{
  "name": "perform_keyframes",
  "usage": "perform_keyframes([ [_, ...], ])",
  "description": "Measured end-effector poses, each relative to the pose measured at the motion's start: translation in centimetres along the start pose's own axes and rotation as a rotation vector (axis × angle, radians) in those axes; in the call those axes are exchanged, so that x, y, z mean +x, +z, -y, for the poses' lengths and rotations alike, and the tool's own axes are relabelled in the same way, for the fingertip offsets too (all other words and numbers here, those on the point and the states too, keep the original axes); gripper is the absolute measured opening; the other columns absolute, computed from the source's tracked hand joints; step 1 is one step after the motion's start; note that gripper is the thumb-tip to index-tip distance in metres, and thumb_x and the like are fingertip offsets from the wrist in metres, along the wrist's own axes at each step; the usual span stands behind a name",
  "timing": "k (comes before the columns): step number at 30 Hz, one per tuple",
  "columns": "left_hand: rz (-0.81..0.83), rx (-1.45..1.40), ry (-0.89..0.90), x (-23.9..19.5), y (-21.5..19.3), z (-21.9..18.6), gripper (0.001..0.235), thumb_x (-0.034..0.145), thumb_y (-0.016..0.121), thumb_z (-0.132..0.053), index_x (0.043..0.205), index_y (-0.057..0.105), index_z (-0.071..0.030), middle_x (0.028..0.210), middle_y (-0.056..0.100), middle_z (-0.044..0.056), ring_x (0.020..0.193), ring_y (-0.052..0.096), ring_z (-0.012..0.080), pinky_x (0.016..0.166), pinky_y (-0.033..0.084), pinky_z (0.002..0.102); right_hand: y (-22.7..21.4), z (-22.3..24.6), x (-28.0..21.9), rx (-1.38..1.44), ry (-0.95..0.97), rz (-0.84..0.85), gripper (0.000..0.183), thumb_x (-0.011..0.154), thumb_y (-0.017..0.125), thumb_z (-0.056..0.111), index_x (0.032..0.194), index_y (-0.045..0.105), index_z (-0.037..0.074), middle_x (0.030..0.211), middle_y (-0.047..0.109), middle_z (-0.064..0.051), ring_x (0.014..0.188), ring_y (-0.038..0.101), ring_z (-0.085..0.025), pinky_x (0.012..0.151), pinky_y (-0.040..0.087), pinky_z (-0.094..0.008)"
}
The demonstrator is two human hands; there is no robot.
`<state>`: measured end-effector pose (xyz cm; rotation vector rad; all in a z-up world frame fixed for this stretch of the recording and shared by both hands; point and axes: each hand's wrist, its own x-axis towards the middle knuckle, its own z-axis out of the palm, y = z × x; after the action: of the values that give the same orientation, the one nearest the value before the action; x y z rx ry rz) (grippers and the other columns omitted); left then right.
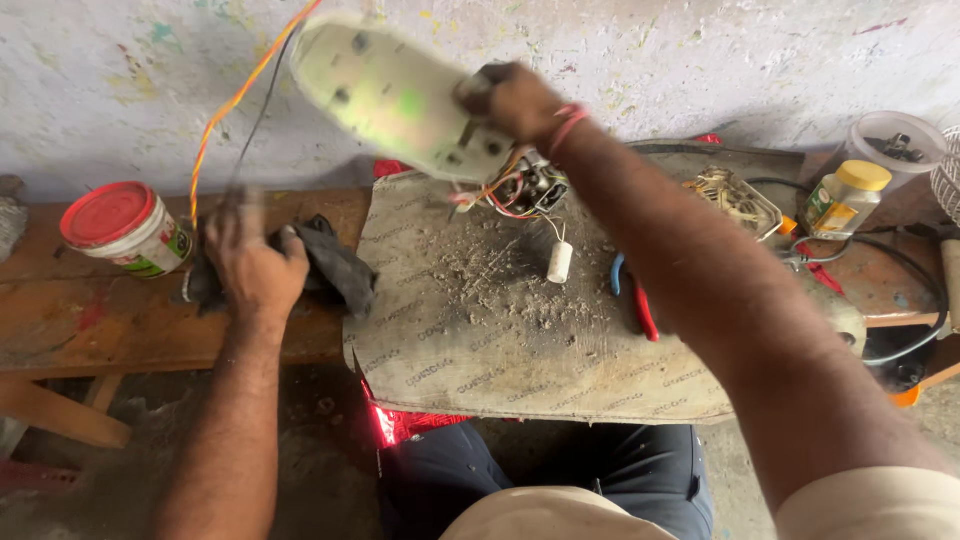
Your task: The person disassembles an electric fan using a screwdriver and pliers, removing the front grille and then unscrewing components from the internal motor assembly.
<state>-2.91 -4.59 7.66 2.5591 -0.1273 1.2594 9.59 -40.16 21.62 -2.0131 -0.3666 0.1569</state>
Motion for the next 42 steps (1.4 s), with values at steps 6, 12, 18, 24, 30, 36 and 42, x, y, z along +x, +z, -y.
perform_keyframes([
  [6, 0.175, -0.045, 0.121, -0.2, -0.8, -3.2, 0.036, 0.087, 0.066, -0.008, 0.122, 0.072, -0.002, 0.122, 0.072, 0.019, 0.119, 0.062, 0.0380, 0.107, 0.038, 0.058, -8.3, -3.1, -1.3, 0.285, 0.053, -0.160, 0.032, 0.102, 0.063, 0.036, 0.109, 0.066, 0.005, 0.075, 0.066, -0.007, 0.056, 0.063, -0.018, 0.056, 0.058, -0.039],
  [12, 0.133, -0.533, 0.187, -0.5, 3.3, -10.2, 0.023, 0.095, 0.062, -0.008, 0.115, 0.071, -0.004, 0.104, 0.075, 0.020, 0.094, 0.074, 0.0347, 0.082, 0.059, 0.044, -13.9, -9.1, -2.6, 0.598, -0.061, -0.153, 0.033, 0.107, 0.055, 0.031, 0.096, 0.066, 0.002, 0.068, 0.060, -0.006, 0.052, 0.059, -0.017, 0.050, 0.053, -0.034],
  [18, 0.391, -0.619, -0.112, 2.6, 21.2, -13.2, 0.036, 0.091, 0.076, -0.026, 0.115, 0.069, 0.000, 0.101, 0.075, 0.022, 0.092, 0.072, 0.0350, 0.079, 0.056, 0.044, -17.1, -17.2, -2.6, 0.671, -0.087, -0.319, 0.024, 0.112, 0.059, 0.024, 0.102, 0.062, 0.002, 0.077, 0.060, -0.006, 0.059, 0.056, -0.017, 0.053, 0.047, -0.030],
  [24, 0.637, -1.169, -0.585, 5.6, 31.4, -20.4, 0.050, 0.087, 0.075, -0.035, 0.125, 0.067, -0.004, 0.116, 0.074, 0.014, 0.110, 0.065, 0.0278, 0.095, 0.049, 0.042, -16.7, -17.9, -5.5, 0.908, -0.155, -0.339, 0.039, 0.109, 0.049, 0.031, 0.137, 0.061, 0.005, 0.096, 0.068, -0.007, 0.078, 0.063, -0.021, 0.069, 0.051, -0.034],
  [30, 0.876, -1.207, -0.810, 7.8, 33.3, -22.8, 0.066, 0.083, 0.071, -0.052, 0.129, 0.071, -0.005, 0.133, 0.068, 0.014, 0.132, 0.052, 0.0258, 0.112, 0.032, 0.047, -17.4, -20.1, -7.2, 1.104, -0.193, -0.319, 0.042, 0.107, 0.044, 0.025, 0.139, 0.054, 0.001, 0.123, 0.068, -0.014, 0.112, 0.067, -0.029, 0.099, 0.056, -0.044],
  [36, 0.783, -1.054, -0.910, 9.1, 34.4, -24.2, 0.092, 0.072, 0.088, -0.050, 0.129, 0.054, 0.014, 0.132, 0.064, 0.029, 0.116, 0.062, 0.0334, 0.102, 0.047, 0.046, -18.1, -24.3, -6.0, 1.198, -0.137, -0.465, 0.037, 0.103, 0.046, 0.022, 0.130, 0.059, 0.000, 0.113, 0.069, -0.014, 0.101, 0.069, -0.029, 0.089, 0.058, -0.044],
  [42, 0.615, -1.158, -1.015, 9.2, 35.1, -25.8, 0.107, 0.056, 0.093, -0.035, 0.134, 0.045, 0.019, 0.122, 0.068, 0.031, 0.093, 0.070, 0.0330, 0.081, 0.058, 0.044, -18.2, -28.7, -4.2, 1.261, -0.190, -0.543, 0.030, 0.105, 0.060, 0.025, 0.119, 0.062, -0.002, 0.100, 0.067, -0.014, 0.088, 0.066, -0.028, 0.079, 0.057, -0.043],
])
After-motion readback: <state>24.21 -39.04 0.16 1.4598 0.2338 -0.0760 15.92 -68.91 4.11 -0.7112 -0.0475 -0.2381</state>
